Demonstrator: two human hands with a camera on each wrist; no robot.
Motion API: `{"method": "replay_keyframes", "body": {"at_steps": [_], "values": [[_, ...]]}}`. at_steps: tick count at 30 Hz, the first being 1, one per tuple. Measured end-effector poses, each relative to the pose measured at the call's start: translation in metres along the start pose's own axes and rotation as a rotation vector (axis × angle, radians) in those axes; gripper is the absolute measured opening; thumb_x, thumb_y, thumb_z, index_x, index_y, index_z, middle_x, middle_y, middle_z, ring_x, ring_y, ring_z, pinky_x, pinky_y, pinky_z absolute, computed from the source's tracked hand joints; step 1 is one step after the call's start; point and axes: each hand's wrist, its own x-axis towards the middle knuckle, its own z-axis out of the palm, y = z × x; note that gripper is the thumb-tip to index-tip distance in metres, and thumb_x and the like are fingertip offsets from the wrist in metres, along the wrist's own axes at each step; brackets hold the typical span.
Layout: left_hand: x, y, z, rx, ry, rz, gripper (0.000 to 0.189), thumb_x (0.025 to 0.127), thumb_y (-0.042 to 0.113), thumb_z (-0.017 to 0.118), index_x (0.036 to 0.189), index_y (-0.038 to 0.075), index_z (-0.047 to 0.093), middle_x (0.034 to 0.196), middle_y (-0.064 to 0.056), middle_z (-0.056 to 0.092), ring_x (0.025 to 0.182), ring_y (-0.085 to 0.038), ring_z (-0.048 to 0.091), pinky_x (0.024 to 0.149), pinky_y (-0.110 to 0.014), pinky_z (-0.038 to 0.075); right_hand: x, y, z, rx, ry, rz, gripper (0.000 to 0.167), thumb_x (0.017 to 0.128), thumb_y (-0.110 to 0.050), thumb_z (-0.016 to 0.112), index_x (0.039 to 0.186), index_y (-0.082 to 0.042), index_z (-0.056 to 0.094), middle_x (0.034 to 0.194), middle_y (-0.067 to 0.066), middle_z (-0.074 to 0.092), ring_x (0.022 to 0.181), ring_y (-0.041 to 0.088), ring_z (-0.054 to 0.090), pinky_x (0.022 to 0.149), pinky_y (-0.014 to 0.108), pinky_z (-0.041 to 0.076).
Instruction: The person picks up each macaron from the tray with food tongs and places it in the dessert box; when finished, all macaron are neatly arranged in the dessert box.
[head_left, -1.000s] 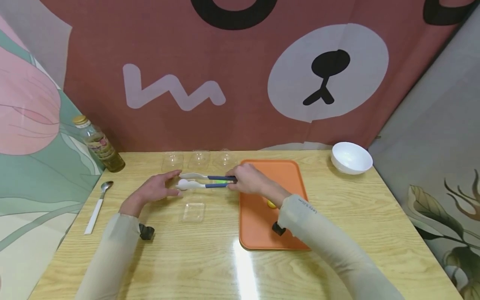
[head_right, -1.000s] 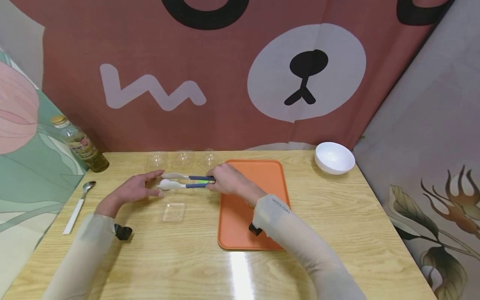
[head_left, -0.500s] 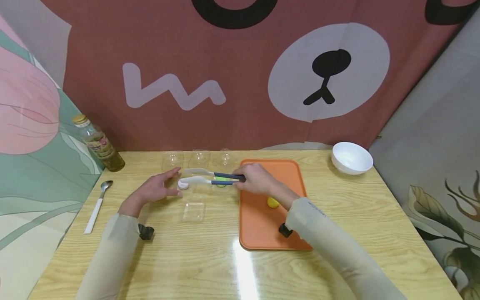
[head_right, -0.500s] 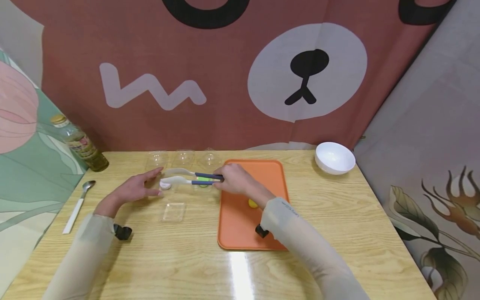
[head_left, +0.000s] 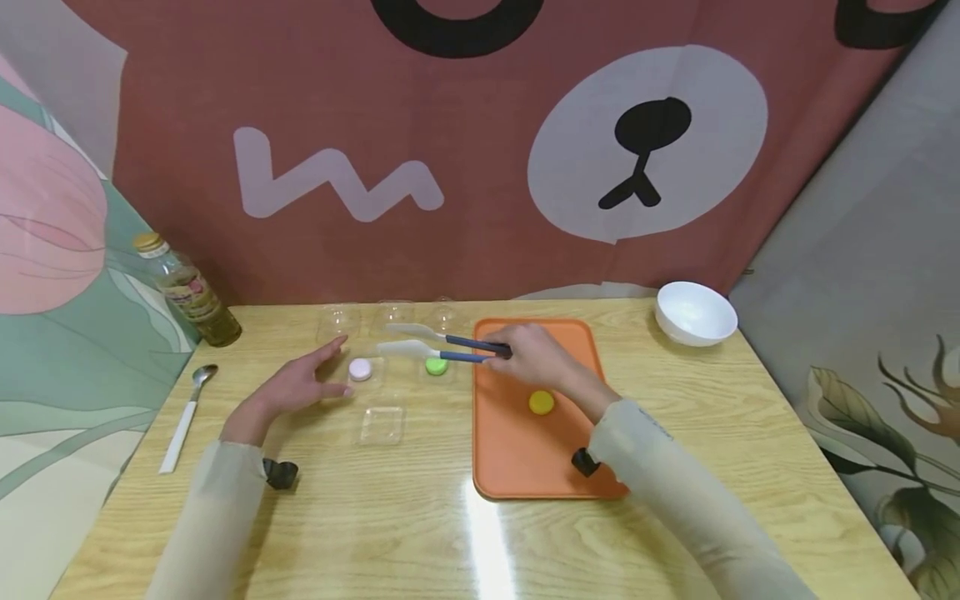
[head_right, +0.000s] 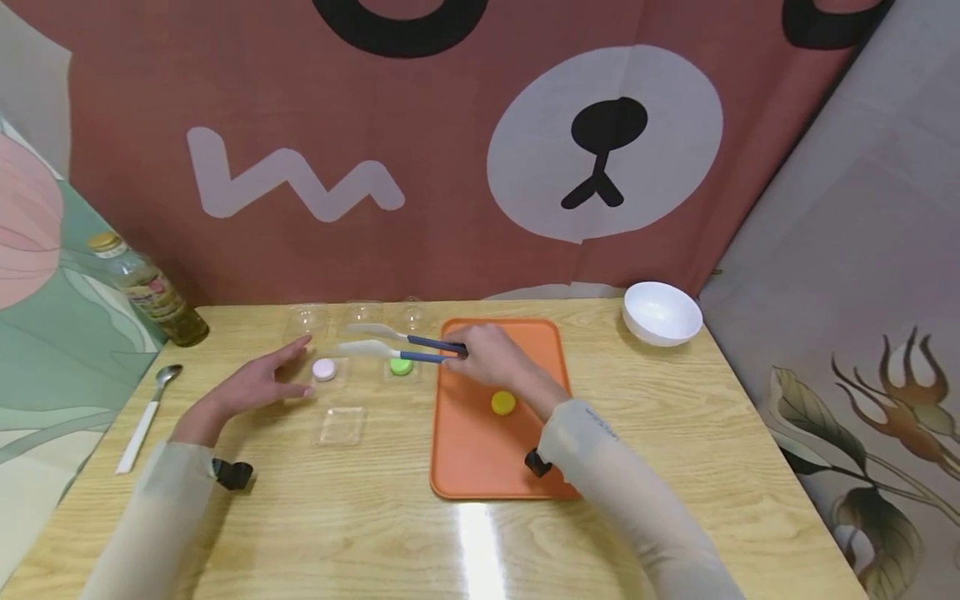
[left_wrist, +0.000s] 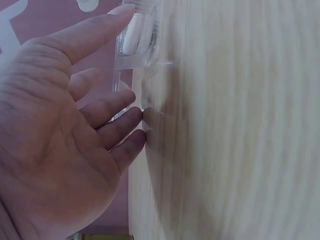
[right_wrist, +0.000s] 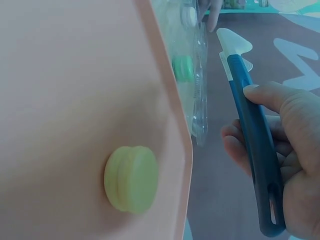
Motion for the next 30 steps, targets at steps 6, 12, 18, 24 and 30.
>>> {"method": "replay_keyframes", "body": {"at_steps": [6,12,18,24,30], "values": [[-0.012,-0.002,-0.002,0.008,-0.001,-0.014,0.1,0.089,0.049,0.074,0.165,0.02,0.015,0.165,-0.023,0.028,0.15,-0.052,0.022,0.118,-0.07,0.022,-0.008,0.005,-0.007,0.009,0.029,0.011,0.026,0.094,-0.026,0.072,0.118,-0.016,0.076,0.083,-0.009,0.068,0.066,0.011,0.052,0.061,0.027,0.043],[-0.031,-0.002,-0.002,0.021,-0.012,-0.067,0.102,0.089,0.055,0.071,0.164,0.014,0.016,0.165,-0.026,0.023,0.149,-0.053,0.022,0.116,-0.07,0.025,-0.021,0.017,-0.013,0.006,0.075,0.03,0.028,0.092,-0.025,0.074,0.118,-0.013,0.076,0.086,-0.004,0.071,0.069,0.012,0.055,0.064,0.028,0.046],[-0.051,0.0,0.003,0.044,-0.039,-0.09,0.096,0.09,0.059,0.069,0.16,0.007,0.029,0.162,-0.027,0.03,0.147,-0.053,0.028,0.115,-0.069,0.03,-0.04,0.033,-0.024,0.013,0.133,0.051,0.032,0.092,-0.026,0.075,0.122,-0.014,0.075,0.094,-0.001,0.075,0.072,0.009,0.061,0.067,0.029,0.052],[-0.063,0.008,0.012,0.039,-0.057,-0.054,0.088,0.088,0.056,0.072,0.156,0.009,0.041,0.158,-0.025,0.04,0.145,-0.051,0.034,0.113,-0.067,0.034,-0.064,0.051,-0.034,-0.01,0.183,0.085,0.035,0.093,-0.027,0.074,0.125,-0.013,0.073,0.094,0.0,0.076,0.072,0.008,0.062,0.065,0.028,0.051],[-0.069,0.014,0.025,0.03,-0.061,-0.01,0.093,0.084,0.056,0.077,0.157,0.013,0.038,0.158,-0.023,0.041,0.144,-0.048,0.039,0.112,-0.065,0.037,-0.086,0.064,-0.038,-0.02,0.219,0.12,0.033,0.092,-0.027,0.075,0.121,-0.013,0.075,0.088,0.0,0.074,0.068,0.012,0.057,0.061,0.028,0.046]]}}
